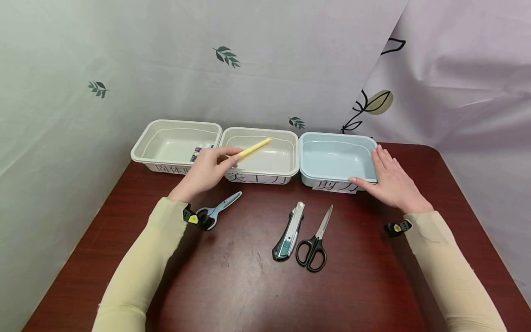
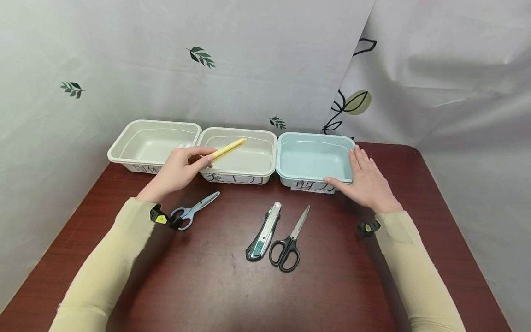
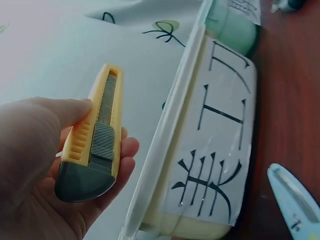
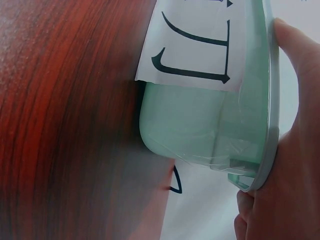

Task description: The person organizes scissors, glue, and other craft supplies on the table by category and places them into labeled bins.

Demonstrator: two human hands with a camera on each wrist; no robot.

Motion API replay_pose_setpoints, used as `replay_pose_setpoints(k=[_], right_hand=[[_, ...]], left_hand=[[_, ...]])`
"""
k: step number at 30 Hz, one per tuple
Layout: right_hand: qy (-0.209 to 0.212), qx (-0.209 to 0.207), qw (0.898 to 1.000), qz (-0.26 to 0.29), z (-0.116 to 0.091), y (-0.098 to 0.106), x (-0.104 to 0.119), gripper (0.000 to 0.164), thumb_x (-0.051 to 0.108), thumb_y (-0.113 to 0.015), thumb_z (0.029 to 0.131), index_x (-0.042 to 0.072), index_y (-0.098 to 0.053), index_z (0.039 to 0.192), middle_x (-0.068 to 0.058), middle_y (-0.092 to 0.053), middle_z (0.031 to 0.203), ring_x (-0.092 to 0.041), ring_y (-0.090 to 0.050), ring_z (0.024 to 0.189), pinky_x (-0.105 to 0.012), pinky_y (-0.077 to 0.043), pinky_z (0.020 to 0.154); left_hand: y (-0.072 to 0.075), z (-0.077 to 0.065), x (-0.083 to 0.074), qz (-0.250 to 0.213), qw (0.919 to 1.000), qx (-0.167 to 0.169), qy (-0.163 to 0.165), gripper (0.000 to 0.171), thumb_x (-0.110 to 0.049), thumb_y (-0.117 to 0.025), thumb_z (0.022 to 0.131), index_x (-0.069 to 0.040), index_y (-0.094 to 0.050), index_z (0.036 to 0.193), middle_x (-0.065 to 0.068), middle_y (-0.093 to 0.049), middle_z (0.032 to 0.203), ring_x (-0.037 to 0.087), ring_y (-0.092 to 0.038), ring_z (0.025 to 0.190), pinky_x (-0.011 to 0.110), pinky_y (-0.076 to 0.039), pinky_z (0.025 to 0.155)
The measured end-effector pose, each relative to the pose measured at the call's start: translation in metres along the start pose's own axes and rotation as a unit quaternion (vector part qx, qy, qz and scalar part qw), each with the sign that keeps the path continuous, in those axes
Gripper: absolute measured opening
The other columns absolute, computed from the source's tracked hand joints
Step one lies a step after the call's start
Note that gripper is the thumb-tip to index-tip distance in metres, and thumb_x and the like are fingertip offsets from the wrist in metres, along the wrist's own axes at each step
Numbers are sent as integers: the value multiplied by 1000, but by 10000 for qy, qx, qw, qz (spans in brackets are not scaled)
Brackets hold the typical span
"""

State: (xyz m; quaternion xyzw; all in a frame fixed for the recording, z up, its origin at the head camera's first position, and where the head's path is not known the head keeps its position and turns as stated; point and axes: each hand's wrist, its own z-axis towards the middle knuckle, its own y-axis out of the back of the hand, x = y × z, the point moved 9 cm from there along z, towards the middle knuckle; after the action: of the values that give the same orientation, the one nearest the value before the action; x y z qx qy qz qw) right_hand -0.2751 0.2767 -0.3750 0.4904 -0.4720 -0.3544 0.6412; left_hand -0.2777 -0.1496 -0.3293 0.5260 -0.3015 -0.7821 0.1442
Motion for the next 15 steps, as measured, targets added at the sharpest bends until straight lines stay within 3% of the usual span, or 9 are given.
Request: replay_pose_setpoints(k=[5, 9, 15], right_hand=[[-21, -23, 10000, 1, -1, 1, 0, 107, 65, -56, 95, -8, -11, 158, -24, -2, 166, -38, -1, 153, -54, -8, 121], [-30, -34, 10000, 23, 0, 1, 0, 107, 64, -56, 95, -8, -11, 158, -25, -2, 166, -38, -1, 153, -52, -6, 121], [-16, -64, 10000, 14, 1, 0, 0, 106, 64, -56, 95, -9, -11, 158, -27, -4, 166, -39, -1, 153, -50, -4, 122]], left_hand=[[-2, 15, 3, -215, 9993, 245, 209, 30, -23, -63, 103, -6, -72, 126, 12, -74, 96, 19, -69, 83, 26, -46, 64], [-7, 28, 4, -502, 9969, 506, 346, 31, -26, -64, 103, -5, -73, 125, 14, -73, 101, 21, -72, 84, 27, -53, 72], [-15, 46, 14, -1188, 9859, 762, 899, 31, -24, -68, 100, -3, -72, 122, 15, -74, 103, 26, -73, 84, 32, -59, 74]])
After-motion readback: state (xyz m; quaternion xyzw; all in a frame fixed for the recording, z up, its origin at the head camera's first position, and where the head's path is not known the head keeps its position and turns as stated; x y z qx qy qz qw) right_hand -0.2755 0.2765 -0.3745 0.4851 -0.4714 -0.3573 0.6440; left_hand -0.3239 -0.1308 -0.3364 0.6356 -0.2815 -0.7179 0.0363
